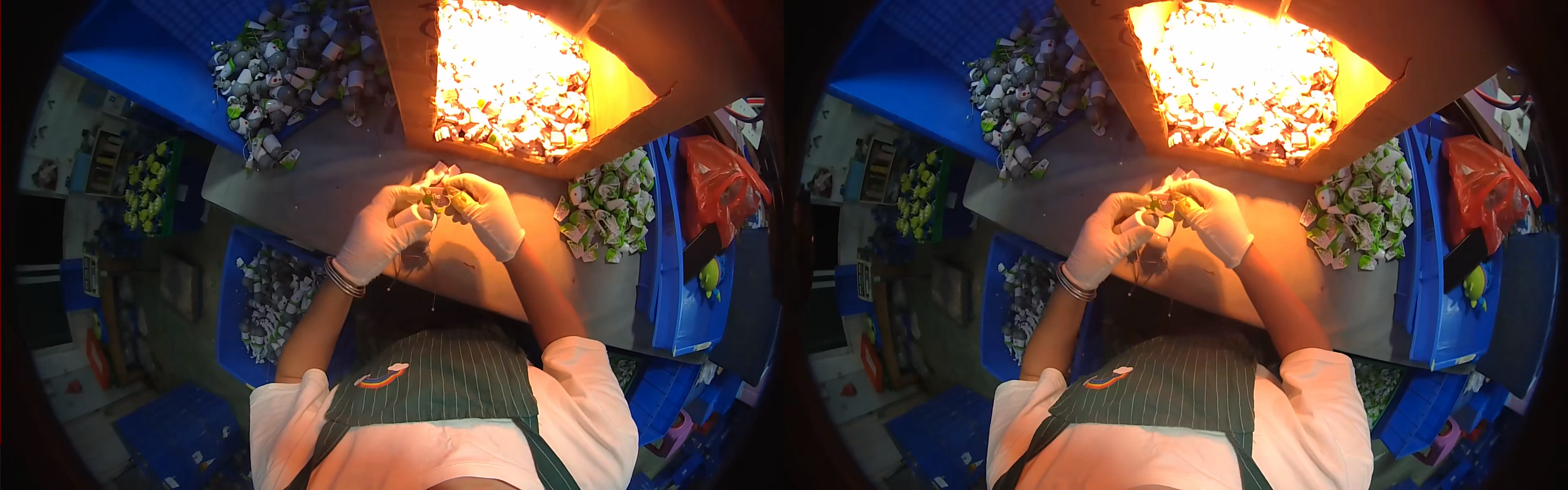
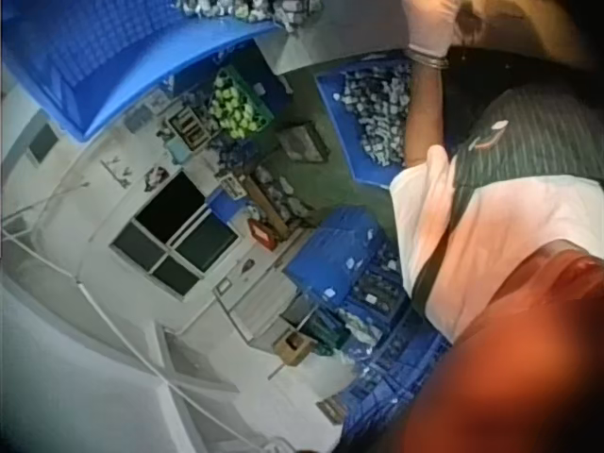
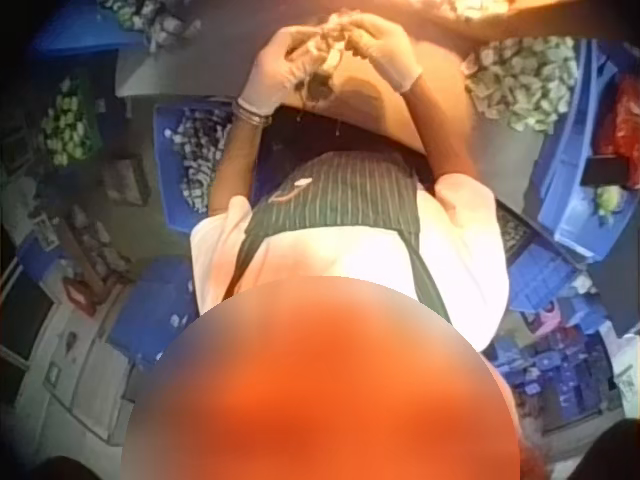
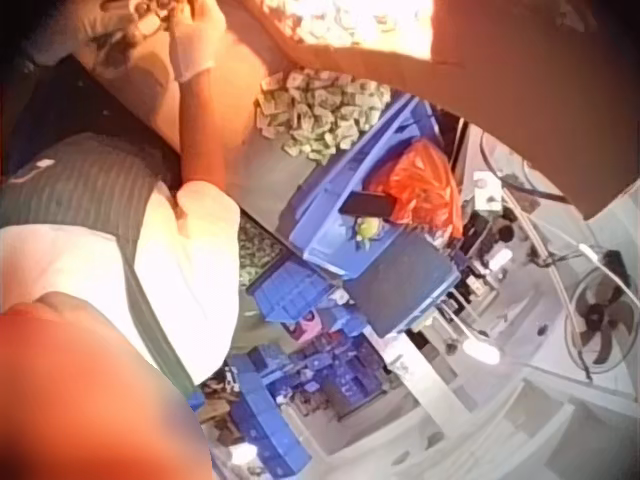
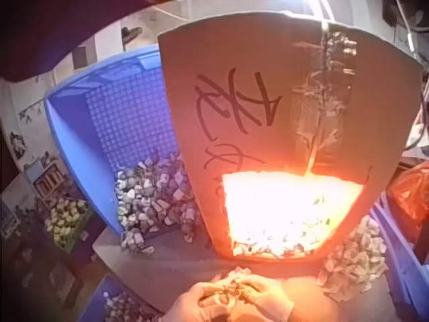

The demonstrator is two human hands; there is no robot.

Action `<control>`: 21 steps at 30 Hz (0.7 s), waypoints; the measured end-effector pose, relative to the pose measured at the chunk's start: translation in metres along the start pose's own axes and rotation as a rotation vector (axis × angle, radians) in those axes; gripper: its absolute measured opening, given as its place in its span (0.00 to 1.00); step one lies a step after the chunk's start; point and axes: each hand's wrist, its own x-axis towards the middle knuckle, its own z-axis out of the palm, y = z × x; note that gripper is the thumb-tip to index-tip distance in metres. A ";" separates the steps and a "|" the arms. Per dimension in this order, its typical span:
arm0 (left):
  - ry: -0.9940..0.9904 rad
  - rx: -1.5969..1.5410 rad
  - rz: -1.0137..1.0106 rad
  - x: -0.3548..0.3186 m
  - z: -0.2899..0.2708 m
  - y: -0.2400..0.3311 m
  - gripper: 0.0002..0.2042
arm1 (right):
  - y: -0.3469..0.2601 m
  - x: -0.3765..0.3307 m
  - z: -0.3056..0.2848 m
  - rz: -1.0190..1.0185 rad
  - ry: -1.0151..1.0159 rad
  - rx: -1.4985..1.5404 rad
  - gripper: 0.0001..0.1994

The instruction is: Sorting and grouping small white and green toy parts under a bright inspection light.

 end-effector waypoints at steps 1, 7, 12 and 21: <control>-0.003 -0.002 -0.007 0.001 0.000 0.000 0.22 | 0.000 -0.001 -0.001 0.013 -0.038 -0.059 0.09; 0.098 0.367 -0.019 0.003 0.002 0.012 0.26 | 0.001 0.002 -0.001 -0.260 -0.039 -0.386 0.08; -0.047 0.633 -0.190 0.000 0.005 0.034 0.23 | 0.007 0.004 0.004 -0.437 -0.048 -0.435 0.09; 0.205 0.918 0.271 0.004 0.005 -0.007 0.14 | 0.008 -0.007 0.002 0.197 -0.147 0.138 0.17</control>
